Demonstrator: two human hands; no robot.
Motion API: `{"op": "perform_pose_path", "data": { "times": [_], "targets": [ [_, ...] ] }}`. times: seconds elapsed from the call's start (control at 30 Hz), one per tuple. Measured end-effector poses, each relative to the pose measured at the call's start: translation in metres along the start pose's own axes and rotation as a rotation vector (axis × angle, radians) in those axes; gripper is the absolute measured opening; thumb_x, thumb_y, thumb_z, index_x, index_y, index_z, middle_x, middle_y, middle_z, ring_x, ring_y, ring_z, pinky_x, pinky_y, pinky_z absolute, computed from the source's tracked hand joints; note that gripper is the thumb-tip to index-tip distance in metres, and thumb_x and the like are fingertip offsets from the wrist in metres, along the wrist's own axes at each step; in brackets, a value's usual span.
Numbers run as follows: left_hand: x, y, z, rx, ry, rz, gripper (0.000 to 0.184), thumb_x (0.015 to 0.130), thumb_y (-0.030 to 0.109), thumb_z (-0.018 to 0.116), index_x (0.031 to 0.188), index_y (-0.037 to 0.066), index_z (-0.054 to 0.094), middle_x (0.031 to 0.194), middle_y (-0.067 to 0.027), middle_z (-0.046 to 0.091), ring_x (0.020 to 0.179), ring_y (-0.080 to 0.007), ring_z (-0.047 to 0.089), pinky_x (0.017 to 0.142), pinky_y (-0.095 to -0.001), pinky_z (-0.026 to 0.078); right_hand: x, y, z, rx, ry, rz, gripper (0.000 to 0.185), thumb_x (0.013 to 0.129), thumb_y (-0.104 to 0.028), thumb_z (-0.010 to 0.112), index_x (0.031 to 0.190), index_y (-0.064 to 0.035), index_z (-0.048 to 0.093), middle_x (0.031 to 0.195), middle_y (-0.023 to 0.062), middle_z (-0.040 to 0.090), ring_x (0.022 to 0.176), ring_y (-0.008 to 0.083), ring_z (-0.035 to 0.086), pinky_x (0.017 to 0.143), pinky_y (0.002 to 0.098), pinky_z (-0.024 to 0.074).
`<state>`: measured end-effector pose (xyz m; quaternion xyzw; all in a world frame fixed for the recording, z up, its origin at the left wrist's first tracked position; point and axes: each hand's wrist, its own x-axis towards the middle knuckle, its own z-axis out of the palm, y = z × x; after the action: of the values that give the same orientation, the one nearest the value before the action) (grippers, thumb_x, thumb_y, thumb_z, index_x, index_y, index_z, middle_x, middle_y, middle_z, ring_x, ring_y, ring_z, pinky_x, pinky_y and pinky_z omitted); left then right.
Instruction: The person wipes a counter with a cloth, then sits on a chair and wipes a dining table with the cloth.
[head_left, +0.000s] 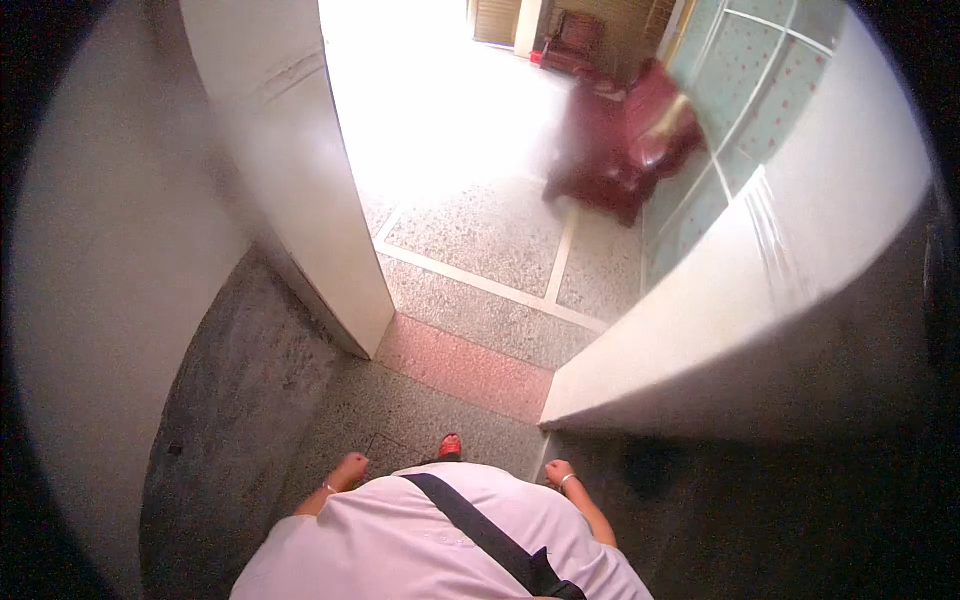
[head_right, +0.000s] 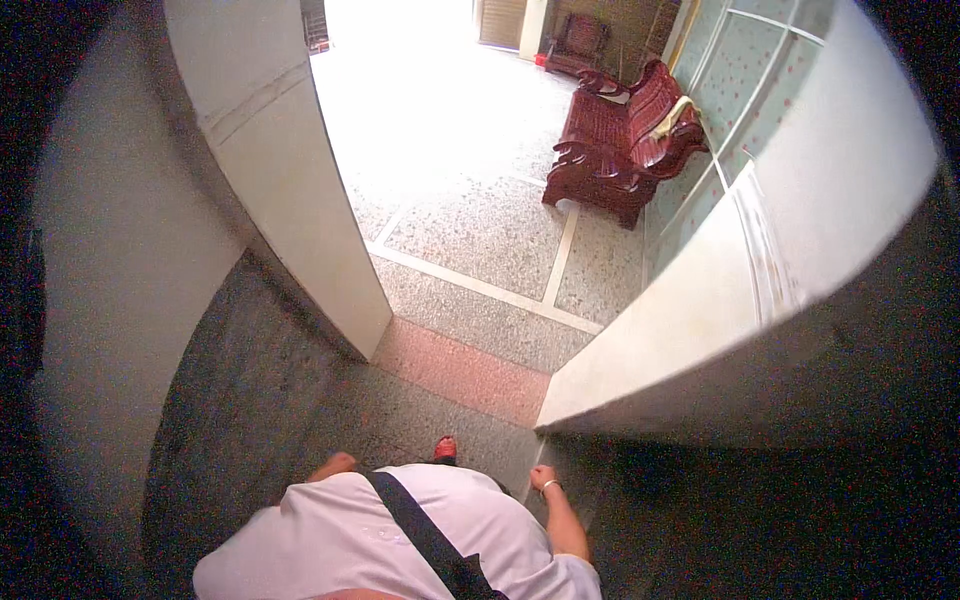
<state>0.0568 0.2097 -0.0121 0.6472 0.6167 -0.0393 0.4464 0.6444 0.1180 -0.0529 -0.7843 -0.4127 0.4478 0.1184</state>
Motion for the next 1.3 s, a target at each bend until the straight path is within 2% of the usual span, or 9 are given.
{"op": "perform_pose_path", "data": {
  "times": [0.1,0.37,0.47,0.63,0.9,1.03,1.13,1.2,1.3],
  "targets": [
    [0.080,0.049,-0.044,-0.411,0.053,-0.152,0.022,0.079,0.023,0.056,0.079,0.002,0.063,0.068,-0.0064,0.062,0.061,-0.0159,0.056,0.056,-0.0341,0.046,0.022,-0.025,-0.041,0.154,0.060,0.174,0.021,0.082,-0.019,0.051,0.085,-0.0037,0.066,0.066,0.0087,0.063,0.054,0.0184,0.062,0.047,0.0309,0.0500],
    [0.196,0.173,-0.126,-0.676,0.263,-0.183,0.015,0.084,0.015,0.052,0.081,0.002,0.061,0.069,-0.0046,0.059,0.054,-0.0146,0.053,0.048,-0.0287,0.044,0.132,-0.116,-0.108,0.044,-0.168,0.181,0.024,0.082,-0.020,0.049,0.082,-0.0012,0.064,0.064,0.0110,0.062,0.048,0.0193,0.059,0.044,0.0334,0.0465],
    [0.227,0.182,-0.129,-0.580,0.287,-0.297,0.019,0.080,0.020,0.057,0.083,0.003,0.066,0.071,-0.0080,0.064,0.064,-0.0169,0.060,0.058,-0.0322,0.049,0.257,-0.052,-0.106,0.090,-0.227,0.205,0.025,0.081,-0.019,0.049,0.088,0.0000,0.064,0.070,0.0120,0.064,0.052,0.0195,0.059,0.045,0.0328,0.0463],
    [0.236,0.170,-0.127,-0.570,0.228,-0.547,0.016,0.077,0.018,0.058,0.079,0.005,0.068,0.071,-0.0091,0.066,0.061,-0.0172,0.062,0.056,-0.0317,0.050,0.298,-0.259,-0.242,-0.041,-0.145,0.045,0.025,0.079,-0.020,0.049,0.084,-0.0010,0.065,0.069,0.0129,0.064,0.056,0.0205,0.062,0.050,0.0349,0.0484],
    [0.302,0.281,-0.196,-0.643,0.494,-0.566,0.021,0.078,0.023,0.055,0.072,0.008,0.069,0.065,-0.0052,0.067,0.064,-0.0163,0.065,0.065,-0.0318,0.051,0.564,-0.290,-0.283,-0.214,0.090,-0.168,0.019,0.079,-0.015,0.048,0.078,-0.0016,0.062,0.062,0.0114,0.063,0.051,0.0191,0.061,0.042,0.0314,0.0451],
    [0.349,0.314,-0.243,-0.458,0.394,-0.611,0.037,0.080,0.038,0.051,0.069,0.007,0.068,0.063,-0.0052,0.066,0.068,-0.0186,0.065,0.073,-0.0338,0.050,0.537,-0.438,-0.307,-0.141,-0.100,-0.126,0.021,0.078,-0.014,0.050,0.082,0.0011,0.064,0.062,0.0133,0.065,0.051,0.0210,0.062,0.051,0.0345,0.0485],
    [0.395,0.296,-0.253,-0.723,0.389,-0.639,0.022,0.078,0.027,0.059,0.079,0.006,0.068,0.064,-0.0064,0.066,0.064,-0.0194,0.065,0.060,-0.0339,0.052,0.572,-0.462,-0.290,-0.090,-0.217,0.009,0.023,0.077,-0.017,0.051,0.080,0.0012,0.065,0.062,0.0117,0.065,0.055,0.0227,0.064,0.060,0.0337,0.0502],
    [0.426,0.290,-0.267,-0.529,0.304,-0.618,0.019,0.076,0.021,0.062,0.088,0.006,0.066,0.069,-0.0082,0.066,0.064,-0.0207,0.065,0.055,-0.0322,0.053,0.573,-0.481,-0.297,-0.418,-0.071,-0.260,0.025,0.078,-0.017,0.048,0.078,0.0013,0.065,0.059,0.0114,0.064,0.052,0.0235,0.064,0.056,0.0330,0.0508],
    [0.464,0.292,-0.286,-0.480,0.347,-0.587,0.023,0.077,0.026,0.061,0.088,0.007,0.067,0.080,-0.0140,0.066,0.075,-0.0252,0.066,0.062,-0.0351,0.053,0.560,-0.534,-0.318,-0.316,-0.053,-0.097,0.026,0.077,-0.018,0.049,0.086,-0.0003,0.067,0.078,0.0166,0.067,0.068,0.0273,0.066,0.064,0.0362,0.0512]
  ]
}}
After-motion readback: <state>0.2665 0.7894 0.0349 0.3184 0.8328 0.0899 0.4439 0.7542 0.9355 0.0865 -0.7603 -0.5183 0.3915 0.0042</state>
